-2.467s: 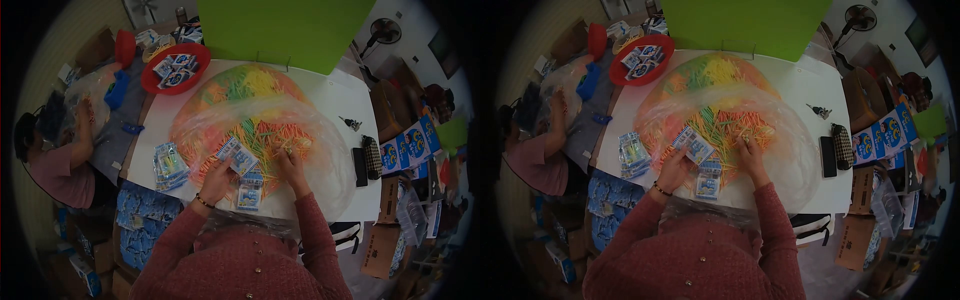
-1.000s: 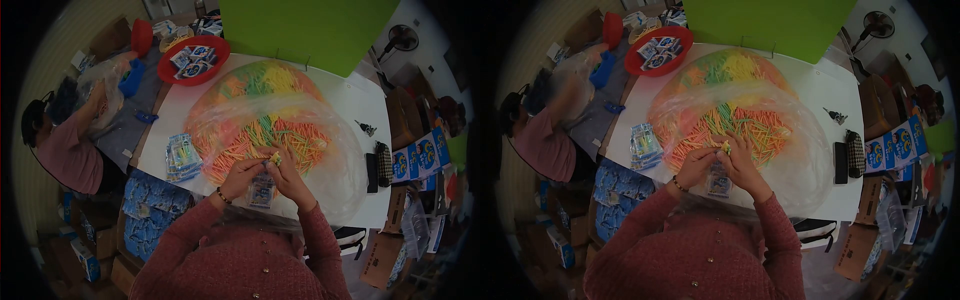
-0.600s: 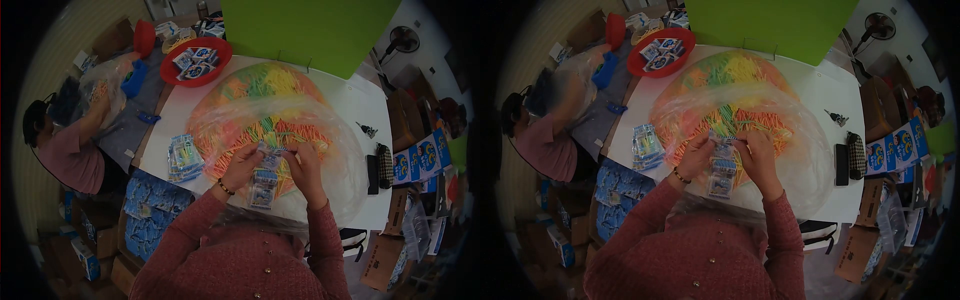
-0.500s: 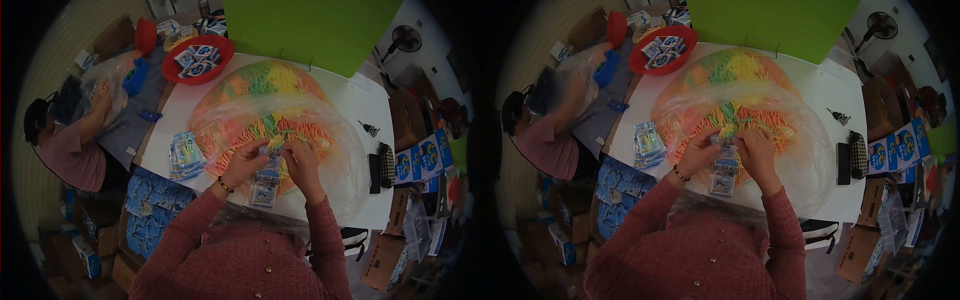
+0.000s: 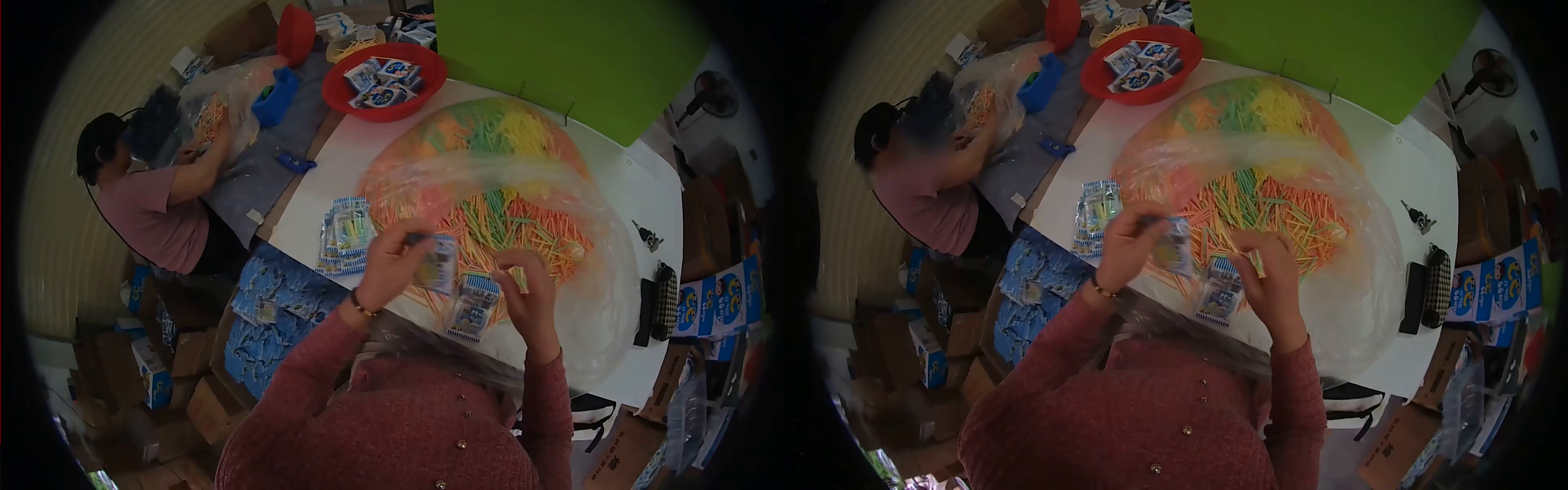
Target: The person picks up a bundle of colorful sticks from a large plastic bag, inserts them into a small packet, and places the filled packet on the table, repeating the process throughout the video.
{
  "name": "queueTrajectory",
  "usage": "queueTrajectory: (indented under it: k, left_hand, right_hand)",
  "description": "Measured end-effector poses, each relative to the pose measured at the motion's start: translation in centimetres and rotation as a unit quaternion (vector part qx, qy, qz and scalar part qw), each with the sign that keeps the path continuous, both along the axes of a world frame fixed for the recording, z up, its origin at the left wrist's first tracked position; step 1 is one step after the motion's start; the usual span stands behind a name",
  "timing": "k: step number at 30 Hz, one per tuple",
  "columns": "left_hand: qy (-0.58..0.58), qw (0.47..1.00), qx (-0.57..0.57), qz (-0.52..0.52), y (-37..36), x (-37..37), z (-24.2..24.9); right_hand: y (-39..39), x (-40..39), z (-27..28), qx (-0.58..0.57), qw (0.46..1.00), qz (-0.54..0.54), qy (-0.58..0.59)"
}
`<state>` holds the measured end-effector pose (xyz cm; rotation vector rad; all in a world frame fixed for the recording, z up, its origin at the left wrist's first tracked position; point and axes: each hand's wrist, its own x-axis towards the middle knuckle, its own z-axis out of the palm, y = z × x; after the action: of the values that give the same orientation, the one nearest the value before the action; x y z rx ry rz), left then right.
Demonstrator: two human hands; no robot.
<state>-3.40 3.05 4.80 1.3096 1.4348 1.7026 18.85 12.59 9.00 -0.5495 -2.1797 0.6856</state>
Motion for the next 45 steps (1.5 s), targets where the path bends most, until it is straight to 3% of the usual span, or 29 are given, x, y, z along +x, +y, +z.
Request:
queueTrajectory:
  k: [2, 4, 6, 8, 9, 11, 15, 19, 21, 22, 24, 28, 34, 36, 40, 42, 43, 45]
  left_hand:
    - [0.007, 0.996, -0.012, 0.091, -0.7, -2.9, 1.6]
    - [0.025, 0.992, -0.039, 0.119, -0.8, -6.5, 1.9]
    - [0.027, 0.990, -0.068, 0.119, -0.5, -8.6, 1.4]
    - [0.350, 0.909, -0.074, 0.213, 0.5, -9.0, 1.1]
    - [0.346, 0.913, -0.072, 0.207, 0.7, -8.4, 0.7]
    - [0.534, 0.812, -0.031, 0.234, 0.6, -5.4, 0.9]
    - [0.436, 0.895, -0.089, 0.027, -0.6, 3.7, -1.6]
    - [0.424, 0.895, -0.140, 0.001, -0.8, 7.1, -4.1]
    - [0.382, 0.905, -0.185, -0.001, -0.8, 7.0, -4.9]
    - [0.380, 0.906, -0.185, 0.000, -0.8, 6.9, -4.9]
    - [0.355, 0.912, -0.206, -0.020, -0.7, 6.5, -4.8]
    - [0.340, 0.915, -0.214, -0.025, -0.5, 6.5, -4.3]
    - [0.330, 0.925, -0.189, -0.015, -0.8, 5.9, -5.0]
    - [0.359, 0.928, -0.100, -0.019, -1.2, 5.4, -5.4]
    - [0.360, 0.929, -0.082, 0.019, -0.9, 5.6, -4.2]
    - [0.257, 0.966, -0.034, 0.028, -0.5, 5.7, -4.5]
    - [0.257, 0.965, -0.033, 0.028, -0.3, 5.7, -4.7]
    - [-0.031, 0.988, -0.144, -0.051, 0.1, 5.7, -5.0]
  right_hand:
    - [0.0, 2.2, 0.2, -0.163, 0.979, -0.106, 0.063]
    - [1.4, 4.7, -1.6, -0.168, 0.974, -0.138, 0.071]
    - [2.2, 6.7, -3.0, -0.235, 0.947, -0.163, 0.149]
    - [2.2, 7.7, -3.5, -0.244, 0.939, -0.192, 0.149]
    - [2.2, 8.2, -3.5, -0.256, 0.930, -0.214, 0.153]
    - [2.1, 8.5, -3.1, -0.235, 0.936, -0.249, 0.087]
    - [2.6, 7.5, -3.4, -0.149, 0.948, -0.266, -0.088]
    - [4.2, 5.8, -3.9, -0.054, 0.942, -0.257, -0.209]
    - [5.0, 5.2, -4.3, -0.043, 0.893, -0.308, -0.324]
    - [5.5, 4.6, -4.4, -0.042, 0.893, -0.308, -0.326]
    - [6.4, 3.2, -4.8, -0.107, 0.849, -0.305, -0.419]
    - [7.2, 1.7, -7.8, 0.007, 0.888, -0.268, -0.374]
    - [7.7, 3.2, -8.1, -0.123, 0.880, -0.248, -0.386]
    - [6.8, 4.3, -7.6, -0.214, 0.918, -0.224, -0.247]
    - [5.9, 5.2, -9.1, -0.189, 0.945, -0.207, -0.170]
    - [4.6, 3.9, -7.9, -0.336, 0.916, -0.151, 0.157]
    - [4.5, 4.1, -8.2, -0.336, 0.916, -0.151, 0.157]
    - [4.4, 4.2, -9.4, -0.357, 0.916, -0.089, 0.160]
